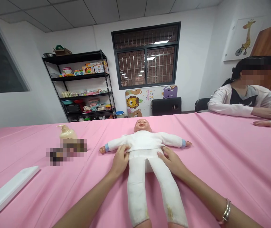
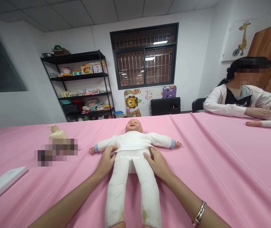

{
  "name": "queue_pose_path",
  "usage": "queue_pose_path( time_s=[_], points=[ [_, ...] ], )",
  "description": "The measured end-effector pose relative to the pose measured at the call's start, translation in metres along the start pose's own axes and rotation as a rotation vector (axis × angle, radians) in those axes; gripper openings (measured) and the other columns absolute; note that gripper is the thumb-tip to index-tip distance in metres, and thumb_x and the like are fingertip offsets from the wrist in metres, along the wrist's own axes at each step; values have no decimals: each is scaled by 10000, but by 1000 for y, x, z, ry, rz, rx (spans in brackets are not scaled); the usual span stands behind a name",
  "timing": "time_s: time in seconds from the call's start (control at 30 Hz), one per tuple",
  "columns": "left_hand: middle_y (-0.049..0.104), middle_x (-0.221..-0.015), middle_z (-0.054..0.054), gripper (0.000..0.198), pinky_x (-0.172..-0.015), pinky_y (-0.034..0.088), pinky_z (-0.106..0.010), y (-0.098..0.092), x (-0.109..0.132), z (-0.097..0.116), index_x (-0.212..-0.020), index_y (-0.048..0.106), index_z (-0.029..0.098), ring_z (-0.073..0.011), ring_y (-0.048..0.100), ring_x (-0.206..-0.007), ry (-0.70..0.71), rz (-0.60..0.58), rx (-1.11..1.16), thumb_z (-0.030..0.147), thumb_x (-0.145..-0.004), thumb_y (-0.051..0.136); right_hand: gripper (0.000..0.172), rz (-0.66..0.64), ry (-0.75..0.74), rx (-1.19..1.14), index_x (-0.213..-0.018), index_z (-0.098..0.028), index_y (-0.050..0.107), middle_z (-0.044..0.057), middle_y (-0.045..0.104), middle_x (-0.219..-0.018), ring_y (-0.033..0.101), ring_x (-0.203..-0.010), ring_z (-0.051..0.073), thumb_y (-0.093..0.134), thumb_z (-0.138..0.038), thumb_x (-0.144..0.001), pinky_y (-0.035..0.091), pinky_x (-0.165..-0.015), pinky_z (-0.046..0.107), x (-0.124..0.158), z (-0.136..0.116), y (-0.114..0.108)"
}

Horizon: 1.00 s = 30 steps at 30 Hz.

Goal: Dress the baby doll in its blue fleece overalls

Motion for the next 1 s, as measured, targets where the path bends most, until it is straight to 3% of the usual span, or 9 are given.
queue_pose_path(
  time_s=[0.1, 0.17, 0.43, 0.53, 0.67, 0.77, 0.93, 1.0],
  points=[
    [526, -829, -19, 107, -741, 407, -289, -2, -1, 0, -777, 469, 182, -156, 506, -783, -24, 73, -75, 136, -752, 375, 454, 145, -21, 144, -1124, -174, 506, 110, 498, -1193, 467, -1093, 251, 470, -449, -765, 412, -889, 389, 0, 0, -2],
    [517, -786, -8, 92, -718, 392, -280, -4, -1, -1, -748, 442, 184, -155, 493, -758, -48, 105, -100, 134, -746, 365, 431, 159, -34, 204, -1093, -175, 537, 111, 518, -1176, 482, -1076, 256, 468, -449, -769, 405, -897, 400, -1, 1, -3],
    [479, -663, 11, 170, -601, 340, -251, -3, -1, -3, -670, 404, 191, -139, 446, -637, -44, 34, -164, 224, -816, 325, 244, 246, 34, 203, -819, -196, 604, 52, 628, -948, 568, -891, 214, 446, -377, -775, 438, -792, 364, -4, 8, -13],
    [460, -636, 18, 189, -595, 345, -252, -3, 0, 3, -679, 393, 193, -133, 442, -602, -23, 44, -130, 255, -841, 316, 218, 256, 27, 222, -867, -194, 551, 49, 607, -977, 555, -908, 207, 453, -360, -765, 445, -762, 343, -4, 9, -11],
    [542, -787, -22, 178, -715, 400, -280, -3, 1, 12, -815, 479, 181, -156, 512, -753, 55, 20, -77, 347, -829, 414, 291, 136, -23, 246, -1048, -218, 518, 44, 590, -1073, 536, -987, 205, 381, -296, -804, 433, -771, 331, -5, 12, -5],
    [567, -874, -43, 206, -800, 405, -305, -1, 1, 16, -858, 518, 181, -170, 519, -847, 109, -9, -73, 363, -832, 424, 290, 48, 14, 297, -972, -237, 573, 24, 628, -1010, 561, -927, 207, 339, -234, -801, 425, -727, 323, -6, 14, -3],
    [547, -847, -32, 209, -806, 411, -317, -2, 1, 14, -833, 518, 185, -168, 512, -840, 110, 62, -110, 349, -856, 391, 273, 195, 34, 276, -953, -218, 569, 30, 644, -957, 592, -826, 194, 364, -316, -801, 423, -678, 301, -7, 12, -10],
    [523, -854, -30, 196, -799, 414, -306, -3, 2, 13, -836, 513, 188, -162, 506, -845, 127, 94, -120, 325, -864, 377, 253, 184, 35, 283, -912, -219, 578, 28, 652, -906, 597, -778, 186, 380, -320, -791, 419, -640, 284, -6, 14, -11]
  ],
)
Point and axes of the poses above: each hand's wrist, its own x-axis away from the middle knuckle, its own y-axis out of the palm, z = x × y, the point moved 1 cm from there along -x, towards the middle knuckle
